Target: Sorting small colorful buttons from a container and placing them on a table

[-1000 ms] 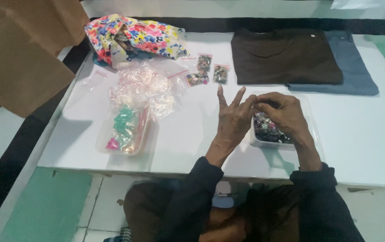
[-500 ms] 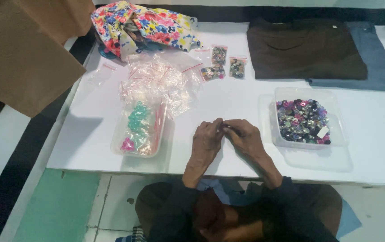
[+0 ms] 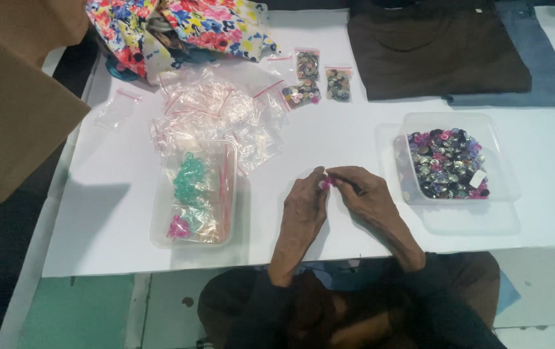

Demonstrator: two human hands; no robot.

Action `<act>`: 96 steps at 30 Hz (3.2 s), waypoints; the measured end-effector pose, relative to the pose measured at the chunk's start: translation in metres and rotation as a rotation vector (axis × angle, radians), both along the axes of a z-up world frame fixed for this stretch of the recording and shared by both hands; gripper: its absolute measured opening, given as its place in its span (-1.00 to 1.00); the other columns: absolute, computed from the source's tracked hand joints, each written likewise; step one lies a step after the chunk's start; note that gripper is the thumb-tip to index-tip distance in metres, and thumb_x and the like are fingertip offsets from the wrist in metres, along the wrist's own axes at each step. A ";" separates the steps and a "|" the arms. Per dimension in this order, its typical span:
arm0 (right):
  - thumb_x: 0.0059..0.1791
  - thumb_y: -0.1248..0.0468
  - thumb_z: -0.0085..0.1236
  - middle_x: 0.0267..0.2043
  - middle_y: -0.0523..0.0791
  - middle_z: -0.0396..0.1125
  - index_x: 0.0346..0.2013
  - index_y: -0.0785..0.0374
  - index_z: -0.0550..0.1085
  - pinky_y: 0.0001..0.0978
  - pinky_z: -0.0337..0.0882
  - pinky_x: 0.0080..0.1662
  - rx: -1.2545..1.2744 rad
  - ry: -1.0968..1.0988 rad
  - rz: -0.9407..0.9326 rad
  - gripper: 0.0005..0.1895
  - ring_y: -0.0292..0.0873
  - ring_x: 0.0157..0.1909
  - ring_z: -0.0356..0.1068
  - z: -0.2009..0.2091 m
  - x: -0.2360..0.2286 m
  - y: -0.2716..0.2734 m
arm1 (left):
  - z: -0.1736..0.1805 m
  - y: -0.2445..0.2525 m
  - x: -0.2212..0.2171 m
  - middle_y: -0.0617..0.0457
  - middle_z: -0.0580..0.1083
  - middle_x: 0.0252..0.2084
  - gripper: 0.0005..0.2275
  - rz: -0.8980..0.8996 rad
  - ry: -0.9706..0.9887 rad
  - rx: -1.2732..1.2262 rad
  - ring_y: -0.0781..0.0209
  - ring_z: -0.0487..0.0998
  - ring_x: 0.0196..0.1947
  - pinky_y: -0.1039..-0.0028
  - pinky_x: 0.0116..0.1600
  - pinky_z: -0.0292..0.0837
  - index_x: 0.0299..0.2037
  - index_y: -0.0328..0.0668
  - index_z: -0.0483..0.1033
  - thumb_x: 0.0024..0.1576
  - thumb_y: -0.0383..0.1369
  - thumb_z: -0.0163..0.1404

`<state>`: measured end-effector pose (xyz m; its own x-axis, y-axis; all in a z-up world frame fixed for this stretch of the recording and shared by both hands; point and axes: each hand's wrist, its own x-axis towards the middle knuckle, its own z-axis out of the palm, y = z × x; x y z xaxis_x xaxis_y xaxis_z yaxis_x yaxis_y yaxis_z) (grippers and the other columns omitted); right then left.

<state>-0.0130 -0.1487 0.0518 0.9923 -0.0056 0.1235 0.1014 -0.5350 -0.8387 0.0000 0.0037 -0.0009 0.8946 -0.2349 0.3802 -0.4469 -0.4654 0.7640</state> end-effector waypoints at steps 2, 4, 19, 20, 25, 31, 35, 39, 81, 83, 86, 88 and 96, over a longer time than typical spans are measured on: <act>0.09 0.36 0.02 -0.09 0.11 0.53 -0.02 0.22 0.61 -0.10 0.56 -0.11 -0.013 -0.003 -0.008 -0.76 0.11 -0.08 0.56 0.001 -0.001 0.003 | -0.001 0.002 0.001 -0.08 0.59 -0.14 -0.68 -0.004 -0.024 0.000 0.03 0.63 -0.14 0.37 -0.02 0.60 0.16 -0.29 0.44 0.18 -0.55 0.06; 0.09 0.36 0.01 -0.09 0.12 0.53 -0.03 0.25 0.60 -0.10 0.55 -0.10 -0.024 -0.006 -0.018 -0.75 0.10 -0.08 0.56 0.000 -0.003 0.005 | -0.002 0.004 0.000 -0.09 0.58 -0.14 -0.69 -0.010 -0.048 0.001 0.03 0.63 -0.14 0.38 -0.04 0.60 0.15 -0.29 0.44 0.20 -0.56 0.05; -0.06 0.29 0.23 -0.07 0.03 0.53 0.00 0.14 0.59 -0.01 0.53 0.03 -0.139 -0.189 0.100 -0.68 0.14 -0.02 0.53 -0.043 0.009 -0.014 | -0.007 0.008 0.003 -0.20 0.58 -0.15 -0.67 -0.048 -0.038 -0.065 -0.13 0.62 -0.11 0.22 -0.03 0.58 0.17 -0.37 0.42 0.18 -0.61 0.02; -0.06 0.27 0.24 -0.08 0.01 0.53 0.01 0.12 0.59 -0.02 0.52 0.04 -0.145 -0.206 0.105 -0.67 0.13 -0.02 0.53 -0.047 0.010 -0.016 | -0.010 0.007 0.003 -0.15 0.59 -0.15 -0.67 -0.036 -0.039 -0.038 -0.07 0.63 -0.11 0.25 -0.02 0.58 0.17 -0.31 0.43 0.18 -0.59 0.02; -0.02 0.20 0.20 -0.05 0.00 0.51 0.05 0.09 0.56 -0.03 0.50 0.10 -0.138 -0.149 0.127 -0.67 0.12 0.05 0.51 -0.050 0.010 -0.022 | -0.015 0.004 0.002 -0.10 0.60 -0.14 -0.68 -0.016 -0.026 -0.007 -0.04 0.64 -0.10 0.22 0.01 0.58 0.17 -0.24 0.43 0.19 -0.58 0.02; -0.02 0.24 0.19 -0.09 0.02 0.49 0.07 0.11 0.54 -0.02 0.52 0.04 -0.081 -0.143 0.127 -0.65 0.16 0.01 0.51 -0.058 0.012 -0.027 | -0.022 0.002 0.002 -0.08 0.61 -0.14 -0.67 0.000 -0.001 -0.005 -0.02 0.64 -0.09 0.20 0.01 0.56 0.17 -0.14 0.42 0.20 -0.56 0.02; -0.01 0.22 0.15 -0.13 0.01 0.48 0.04 0.09 0.53 0.01 0.53 0.00 -0.119 -0.231 0.158 -0.69 0.14 -0.03 0.51 -0.069 0.020 -0.032 | -0.026 -0.002 0.002 -0.10 0.61 -0.11 -0.61 -0.002 -0.023 -0.022 -0.08 0.63 -0.08 0.14 0.00 0.59 0.18 -0.07 0.43 0.14 -0.54 0.11; -0.02 0.31 0.10 -0.21 -0.01 0.44 0.00 0.08 0.51 -0.05 0.55 -0.11 -0.080 -0.256 0.103 -0.72 0.12 -0.11 0.52 -0.074 0.025 -0.036 | -0.024 -0.005 0.006 -0.07 0.62 -0.13 -0.61 -0.012 -0.033 -0.051 -0.08 0.64 -0.11 0.16 -0.02 0.60 0.18 -0.06 0.45 0.14 -0.56 0.10; 0.12 0.24 0.07 -0.37 -0.13 0.37 -0.10 0.24 0.55 -0.37 0.56 -0.38 -0.208 -0.916 0.052 -0.83 -0.04 -0.31 0.50 0.004 -0.047 -0.034 | 0.006 -0.015 -0.008 -0.15 0.57 -0.07 -0.67 0.040 -0.164 0.061 -0.13 0.65 -0.20 0.19 -0.09 0.63 0.16 -0.07 0.51 0.17 -0.37 0.11; 0.03 0.31 0.19 -0.33 -0.10 0.45 -0.12 0.22 0.60 -0.35 0.55 -0.42 -0.073 -0.880 -0.012 -0.85 -0.03 -0.34 0.52 -0.007 -0.053 -0.056 | 0.016 -0.019 -0.011 -0.15 0.57 -0.07 -0.72 0.037 -0.272 0.137 -0.12 0.65 -0.18 0.20 -0.09 0.61 0.12 -0.12 0.53 0.20 -0.38 0.08; -0.01 0.38 0.28 -0.37 -0.09 0.51 -0.16 0.19 0.65 -0.39 0.47 -0.50 0.025 -0.805 -0.092 -0.86 -0.14 -0.47 0.46 -0.003 -0.054 -0.104 | 0.015 -0.028 -0.014 -0.11 0.57 -0.05 -0.78 0.043 -0.437 0.235 -0.05 0.65 -0.13 0.24 -0.06 0.58 0.06 -0.14 0.55 0.23 -0.40 0.05; 0.03 0.37 0.24 -0.44 -0.11 0.48 -0.17 0.18 0.65 -0.45 0.41 -0.53 -0.012 -0.775 -0.106 -0.89 -0.26 -0.56 0.37 0.011 -0.050 -0.134 | 0.016 -0.042 -0.017 -0.07 0.57 -0.02 -0.79 0.055 -0.499 0.254 0.01 0.65 -0.09 0.28 -0.03 0.57 0.05 -0.12 0.56 0.22 -0.40 0.06; -0.04 0.30 0.14 -0.17 0.16 0.47 -0.20 0.27 0.54 0.30 0.43 -0.01 -0.679 0.000 0.291 -0.84 0.40 -0.05 0.42 0.028 0.008 -0.173 | 0.062 -0.123 -0.008 -0.07 0.55 -0.18 -0.68 -0.125 -0.478 0.110 -0.11 0.62 -0.04 0.20 0.01 0.54 0.22 -0.11 0.42 0.28 -0.53 -0.13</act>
